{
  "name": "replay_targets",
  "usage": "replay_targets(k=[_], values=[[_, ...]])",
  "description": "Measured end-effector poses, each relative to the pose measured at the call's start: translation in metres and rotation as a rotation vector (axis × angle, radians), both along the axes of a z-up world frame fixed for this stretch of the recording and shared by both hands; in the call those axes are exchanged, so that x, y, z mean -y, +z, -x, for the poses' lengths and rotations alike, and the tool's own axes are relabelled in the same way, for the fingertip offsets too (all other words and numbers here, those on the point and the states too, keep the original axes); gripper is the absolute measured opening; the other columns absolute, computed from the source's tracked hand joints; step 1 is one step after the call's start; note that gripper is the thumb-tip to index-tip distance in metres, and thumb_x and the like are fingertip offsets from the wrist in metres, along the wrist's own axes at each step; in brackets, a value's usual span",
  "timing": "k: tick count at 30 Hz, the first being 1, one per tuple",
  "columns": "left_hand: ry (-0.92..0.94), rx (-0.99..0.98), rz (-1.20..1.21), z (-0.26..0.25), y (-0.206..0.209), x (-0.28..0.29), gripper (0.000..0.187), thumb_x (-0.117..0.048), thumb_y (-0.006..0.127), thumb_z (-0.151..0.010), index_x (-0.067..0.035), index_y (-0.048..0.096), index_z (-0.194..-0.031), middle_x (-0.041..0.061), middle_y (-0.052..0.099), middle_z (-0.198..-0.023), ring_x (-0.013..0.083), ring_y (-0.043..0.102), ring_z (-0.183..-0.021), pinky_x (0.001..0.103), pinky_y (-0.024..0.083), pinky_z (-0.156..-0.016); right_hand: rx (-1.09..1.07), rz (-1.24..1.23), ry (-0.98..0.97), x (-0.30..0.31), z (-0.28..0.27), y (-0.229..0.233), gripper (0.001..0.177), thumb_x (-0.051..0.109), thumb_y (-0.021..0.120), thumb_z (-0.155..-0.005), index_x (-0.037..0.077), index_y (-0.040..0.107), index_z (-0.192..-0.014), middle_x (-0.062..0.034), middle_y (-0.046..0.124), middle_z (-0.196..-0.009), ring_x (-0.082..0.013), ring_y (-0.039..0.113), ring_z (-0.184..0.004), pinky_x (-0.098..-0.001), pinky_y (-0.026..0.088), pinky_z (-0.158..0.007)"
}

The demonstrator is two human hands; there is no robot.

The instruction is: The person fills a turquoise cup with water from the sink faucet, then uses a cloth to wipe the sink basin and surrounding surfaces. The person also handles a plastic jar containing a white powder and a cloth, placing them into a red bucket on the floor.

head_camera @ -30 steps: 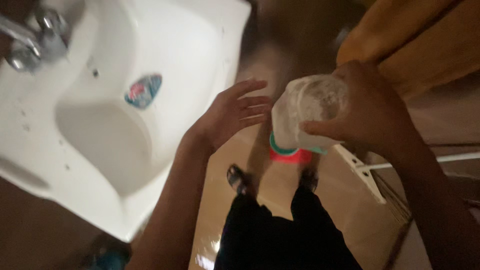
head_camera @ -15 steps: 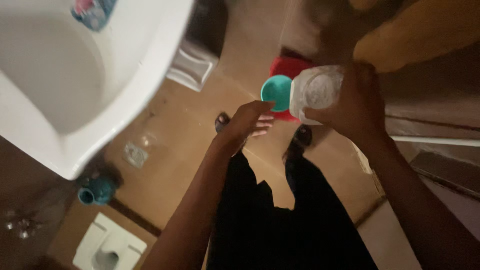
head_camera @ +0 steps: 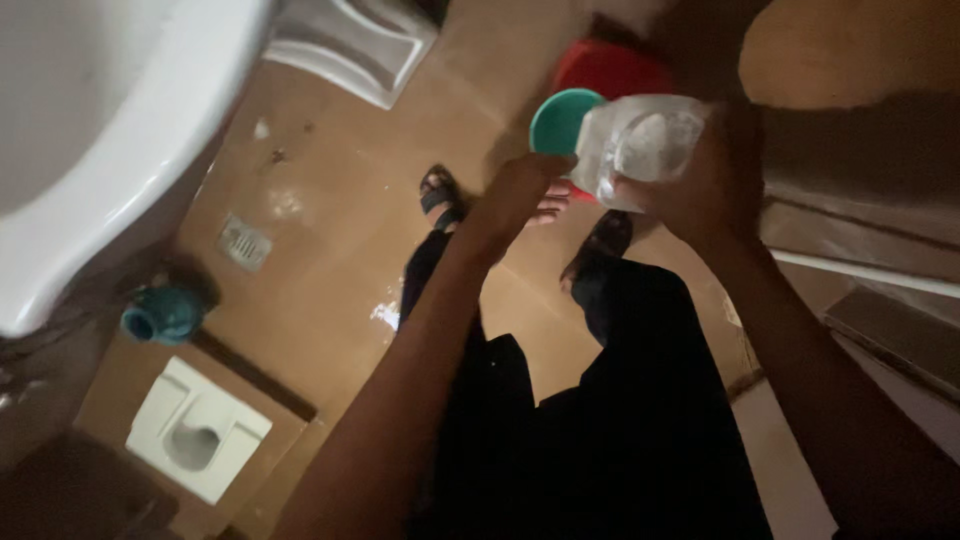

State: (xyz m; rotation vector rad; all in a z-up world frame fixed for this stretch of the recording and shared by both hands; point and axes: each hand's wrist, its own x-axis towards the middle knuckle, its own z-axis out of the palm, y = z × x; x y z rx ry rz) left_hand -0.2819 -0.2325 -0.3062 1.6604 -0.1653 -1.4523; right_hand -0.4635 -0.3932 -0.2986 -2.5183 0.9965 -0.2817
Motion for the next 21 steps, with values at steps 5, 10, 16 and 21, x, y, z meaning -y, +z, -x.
replay_targets(k=[5, 10, 16, 21], values=[[-0.044, 0.003, 0.062, -0.010, -0.028, 0.030, 0.043, -0.045, 0.065, -0.093, -0.005, 0.068, -0.111, 0.005, 0.069, -0.093, 0.0158, 0.066, -0.081, 0.031, 0.056, -0.072, 0.025, 0.019, -0.009, 0.035, -0.015, -0.036, 0.109, 0.053, 0.099, -0.063, -0.006, 0.047, -0.139, -0.0279, 0.054, -0.129, -0.0428, 0.056, -0.119, -0.0559, 0.051, -0.096], [-0.068, -0.019, 0.125, -0.023, -0.062, 0.053, 0.042, -0.049, 0.058, -0.092, -0.014, 0.067, -0.114, 0.002, 0.069, -0.090, 0.0145, 0.064, -0.079, 0.031, 0.053, -0.070, 0.019, -0.008, -0.058, 0.068, -0.041, -0.074, 0.104, 0.051, 0.097, -0.065, -0.005, 0.048, -0.138, -0.0274, 0.055, -0.128, -0.0424, 0.057, -0.119, -0.0553, 0.051, -0.096], [-0.118, 0.157, 0.161, -0.043, -0.073, 0.077, 0.045, -0.045, 0.059, -0.094, -0.008, 0.069, -0.117, 0.005, 0.069, -0.098, 0.0166, 0.065, -0.087, 0.032, 0.055, -0.076, 0.032, -0.015, -0.071, 0.097, -0.060, -0.124, 0.098, 0.049, 0.095, -0.067, -0.004, 0.050, -0.136, -0.0268, 0.057, -0.127, -0.0420, 0.058, -0.118, -0.0545, 0.051, -0.096], [-0.044, 0.133, 0.157, -0.048, -0.073, 0.070, 0.045, -0.043, 0.060, -0.093, -0.005, 0.067, -0.116, 0.007, 0.070, -0.103, 0.0182, 0.066, -0.095, 0.033, 0.053, -0.082, 0.017, -0.037, -0.106, 0.118, -0.074, -0.166, 0.093, 0.047, 0.093, -0.069, -0.003, 0.052, -0.135, -0.0263, 0.058, -0.126, -0.0417, 0.059, -0.117, -0.0539, 0.052, -0.097]])
